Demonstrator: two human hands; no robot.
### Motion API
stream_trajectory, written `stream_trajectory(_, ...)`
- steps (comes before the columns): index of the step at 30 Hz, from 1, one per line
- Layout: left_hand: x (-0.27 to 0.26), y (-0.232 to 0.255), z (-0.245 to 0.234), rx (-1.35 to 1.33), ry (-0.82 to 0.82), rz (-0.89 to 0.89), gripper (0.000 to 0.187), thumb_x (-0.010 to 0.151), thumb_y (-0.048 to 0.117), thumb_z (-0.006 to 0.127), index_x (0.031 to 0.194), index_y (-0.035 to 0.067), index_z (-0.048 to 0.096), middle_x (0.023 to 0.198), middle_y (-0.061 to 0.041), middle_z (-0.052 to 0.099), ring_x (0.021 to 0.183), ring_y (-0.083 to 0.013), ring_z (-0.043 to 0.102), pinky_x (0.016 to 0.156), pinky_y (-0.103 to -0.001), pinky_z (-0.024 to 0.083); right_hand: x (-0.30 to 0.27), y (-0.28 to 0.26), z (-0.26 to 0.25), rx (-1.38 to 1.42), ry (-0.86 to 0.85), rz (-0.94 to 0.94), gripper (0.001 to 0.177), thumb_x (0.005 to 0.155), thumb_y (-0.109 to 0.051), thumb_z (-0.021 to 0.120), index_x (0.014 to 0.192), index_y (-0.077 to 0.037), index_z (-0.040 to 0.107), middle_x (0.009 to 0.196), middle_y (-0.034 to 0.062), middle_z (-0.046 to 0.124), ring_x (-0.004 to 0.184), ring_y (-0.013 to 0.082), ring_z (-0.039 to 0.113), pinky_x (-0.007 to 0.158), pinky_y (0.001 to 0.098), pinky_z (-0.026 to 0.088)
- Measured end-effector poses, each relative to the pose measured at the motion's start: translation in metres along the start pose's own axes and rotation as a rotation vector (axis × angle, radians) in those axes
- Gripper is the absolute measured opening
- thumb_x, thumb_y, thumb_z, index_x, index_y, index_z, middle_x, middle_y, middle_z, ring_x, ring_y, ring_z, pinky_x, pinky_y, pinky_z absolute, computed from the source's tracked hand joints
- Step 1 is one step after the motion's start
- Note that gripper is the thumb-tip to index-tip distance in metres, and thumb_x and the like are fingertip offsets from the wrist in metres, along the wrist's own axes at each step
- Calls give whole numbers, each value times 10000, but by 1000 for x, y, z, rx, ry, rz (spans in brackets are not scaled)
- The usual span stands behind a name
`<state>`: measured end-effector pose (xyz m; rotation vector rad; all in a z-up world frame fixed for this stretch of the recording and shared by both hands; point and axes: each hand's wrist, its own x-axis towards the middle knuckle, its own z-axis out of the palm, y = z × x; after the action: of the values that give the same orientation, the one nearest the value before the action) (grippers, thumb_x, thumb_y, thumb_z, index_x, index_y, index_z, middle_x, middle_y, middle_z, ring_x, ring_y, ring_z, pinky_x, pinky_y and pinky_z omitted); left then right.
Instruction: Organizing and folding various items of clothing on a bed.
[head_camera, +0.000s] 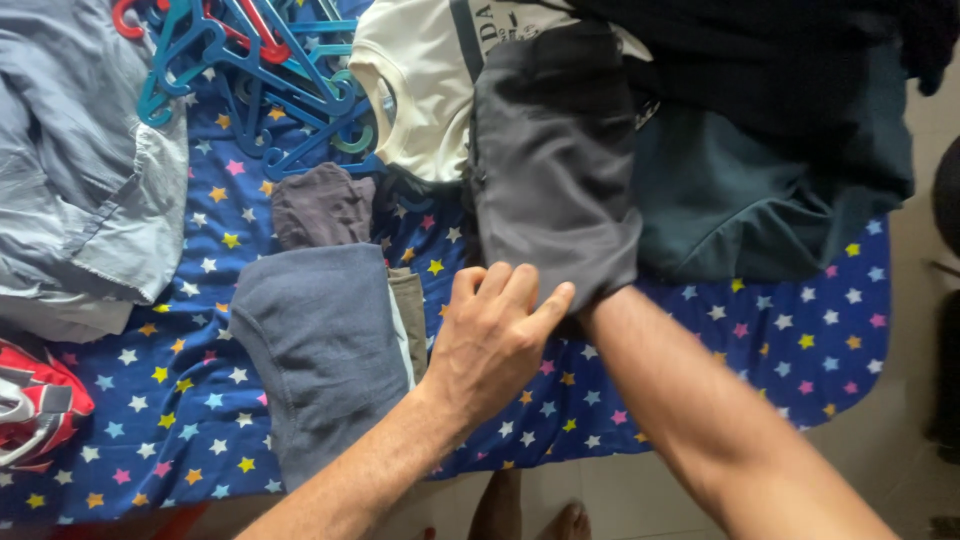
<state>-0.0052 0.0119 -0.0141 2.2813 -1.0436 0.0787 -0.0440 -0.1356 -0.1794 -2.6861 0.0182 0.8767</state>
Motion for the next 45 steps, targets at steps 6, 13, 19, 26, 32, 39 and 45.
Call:
stream_trajectory(6,-16,-11,13,10,-97,-65,327,800,108,653,1113,93,745,921,-71,560,915,-234,557,832,-412,420,-41,-17,-2,20,-84,-41,271,991,-305,573,1217,-174,646,1220,76,647,1193,259,602,1033,443,453)
stream_trajectory(13,-43,-31,53,59,-362,-191,151,838,128,657,959,98,740,882,-102,561,887,-276,555,740,-440,422,-140,-47,-4,311,497,-97,326,784,-139,723,1084,-27,661,1185,180,639,1159,342,582,1034,471,442)
stream_trajectory(19,-49,-32,63,-36,-267,-306,202,816,72,682,1018,80,690,936,-98,537,890,-263,536,726,-425,429,-131,-14,-33,382,669,337,453,818,-144,718,1249,-79,596,1340,201,523,1291,363,486,1110,470,403)
stream_trajectory(26,-40,-17,68,-107,-33,-327,206,829,78,728,1018,96,650,999,-66,552,947,-238,545,810,-414,417,-92,3,-50,83,529,181,1120,631,-483,910,1526,-136,333,1581,318,152,1480,485,132,1112,690,169)
stream_trajectory(32,-18,-4,51,-199,102,-336,142,919,61,701,1029,46,613,1023,-105,585,950,-286,571,824,-407,496,-82,30,-42,168,702,219,821,698,-64,738,1492,-120,538,1566,243,395,1453,467,355,1136,553,341)
stream_trajectory(39,-36,-9,55,-265,13,-353,112,914,32,705,989,22,622,993,-100,624,922,-268,610,820,-388,522,-100,60,-66,174,800,-29,510,679,44,670,1155,-115,758,1322,116,607,1294,355,559,1030,449,458)
stream_trajectory(45,-58,-7,62,-163,-2,-262,155,797,-30,662,941,9,623,1042,-145,643,982,-310,633,856,-374,531,-119,57,-58,60,811,-60,495,777,94,638,1222,-92,744,1360,144,611,1311,320,553,1037,434,459)
